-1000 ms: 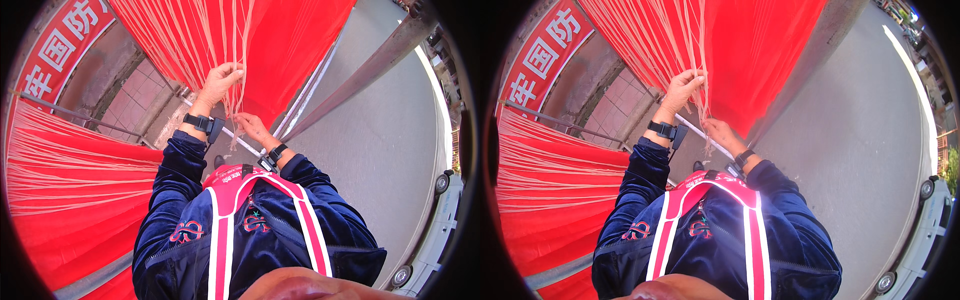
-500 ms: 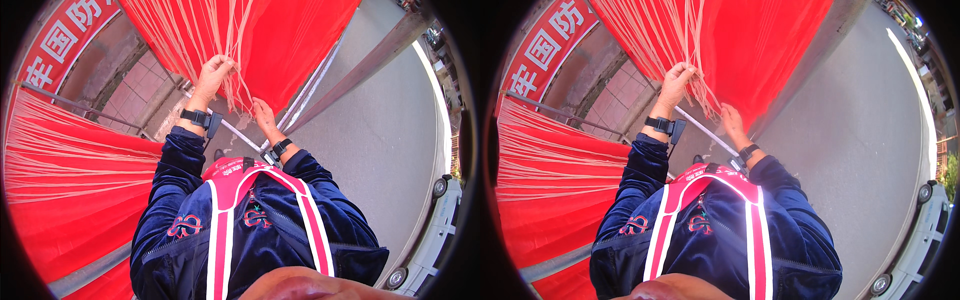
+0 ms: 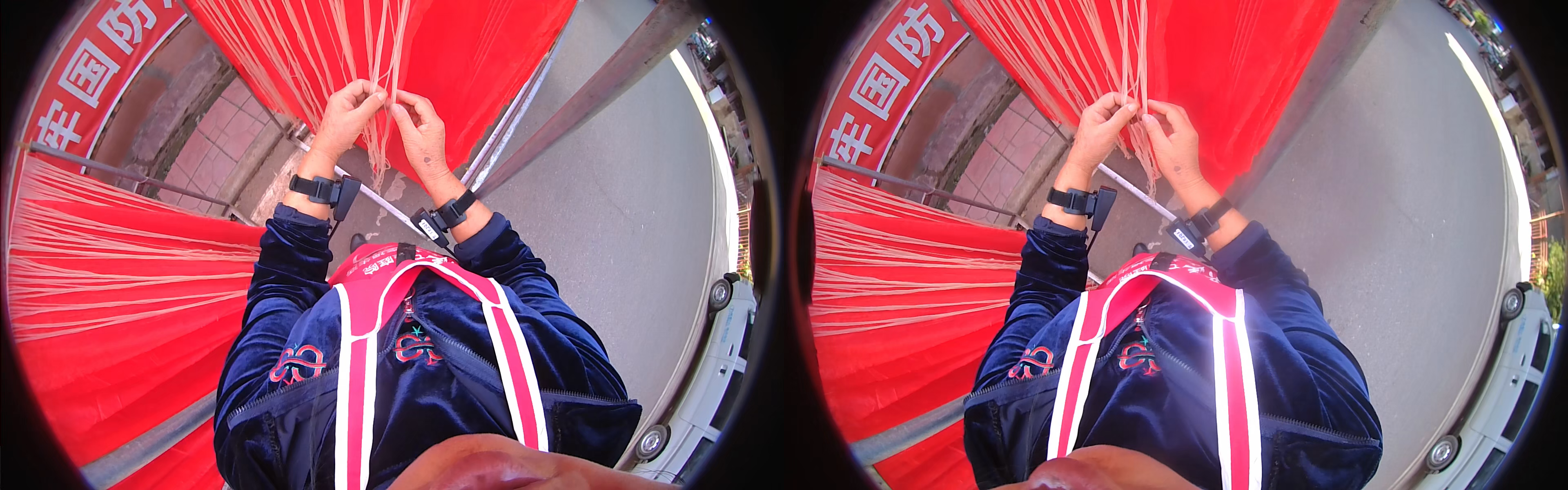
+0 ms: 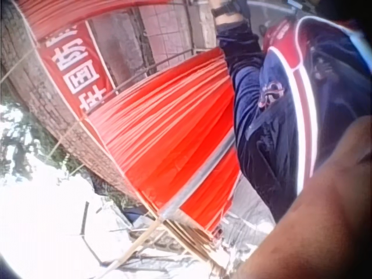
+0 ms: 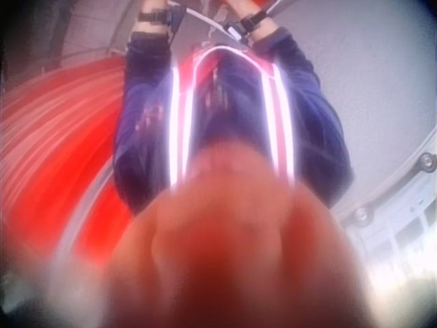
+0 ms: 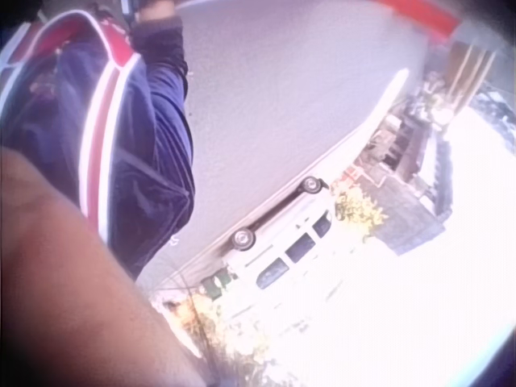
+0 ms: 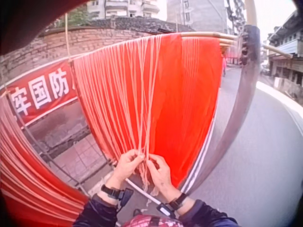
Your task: The person assembles red fabric banners on metal frames outdoors. They attach the fabric to the frame using white strings, tie knots, and adjust the fabric to fit the frame. The person moves between different frames to continue the assembly.
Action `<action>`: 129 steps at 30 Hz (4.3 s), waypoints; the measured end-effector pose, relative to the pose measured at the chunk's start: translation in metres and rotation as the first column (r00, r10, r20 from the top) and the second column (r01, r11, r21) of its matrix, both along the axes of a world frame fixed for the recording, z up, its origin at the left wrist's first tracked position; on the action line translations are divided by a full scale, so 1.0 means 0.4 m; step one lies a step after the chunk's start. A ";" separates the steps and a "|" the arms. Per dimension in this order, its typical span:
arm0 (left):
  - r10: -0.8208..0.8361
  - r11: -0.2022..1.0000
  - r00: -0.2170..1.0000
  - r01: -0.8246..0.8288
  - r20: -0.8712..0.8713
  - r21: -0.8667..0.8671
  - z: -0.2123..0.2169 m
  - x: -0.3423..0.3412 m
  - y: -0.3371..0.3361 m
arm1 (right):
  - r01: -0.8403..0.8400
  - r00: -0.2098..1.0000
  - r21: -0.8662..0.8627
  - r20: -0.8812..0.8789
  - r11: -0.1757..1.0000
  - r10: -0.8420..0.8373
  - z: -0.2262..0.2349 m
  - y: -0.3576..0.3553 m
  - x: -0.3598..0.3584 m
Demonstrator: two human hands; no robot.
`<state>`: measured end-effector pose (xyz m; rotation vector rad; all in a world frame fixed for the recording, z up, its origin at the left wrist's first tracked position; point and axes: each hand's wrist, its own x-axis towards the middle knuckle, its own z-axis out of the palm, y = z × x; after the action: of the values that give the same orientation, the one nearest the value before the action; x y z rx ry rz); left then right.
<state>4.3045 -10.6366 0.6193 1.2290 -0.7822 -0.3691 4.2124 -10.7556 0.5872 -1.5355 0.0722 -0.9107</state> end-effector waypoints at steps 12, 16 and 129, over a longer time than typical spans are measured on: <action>0.124 0.989 0.988 -0.130 -0.092 -0.067 -0.009 0.016 0.016 | 0.002 1.000 0.144 -0.006 0.990 -0.001 0.017 -0.021 0.005; -0.036 0.999 0.995 0.034 -0.097 -0.013 0.002 -0.002 0.014 | -0.016 1.000 0.155 -0.018 0.988 0.019 0.018 -0.030 0.009; 0.407 0.909 0.910 -0.412 0.073 0.064 -0.248 0.080 0.036 | -0.248 0.910 0.224 -0.279 0.942 0.306 -0.089 -0.085 -0.059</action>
<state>4.3364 -10.6221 0.5201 1.4455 -0.5415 -0.0183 4.1887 -10.7897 0.5516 -1.4581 0.1551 -0.4176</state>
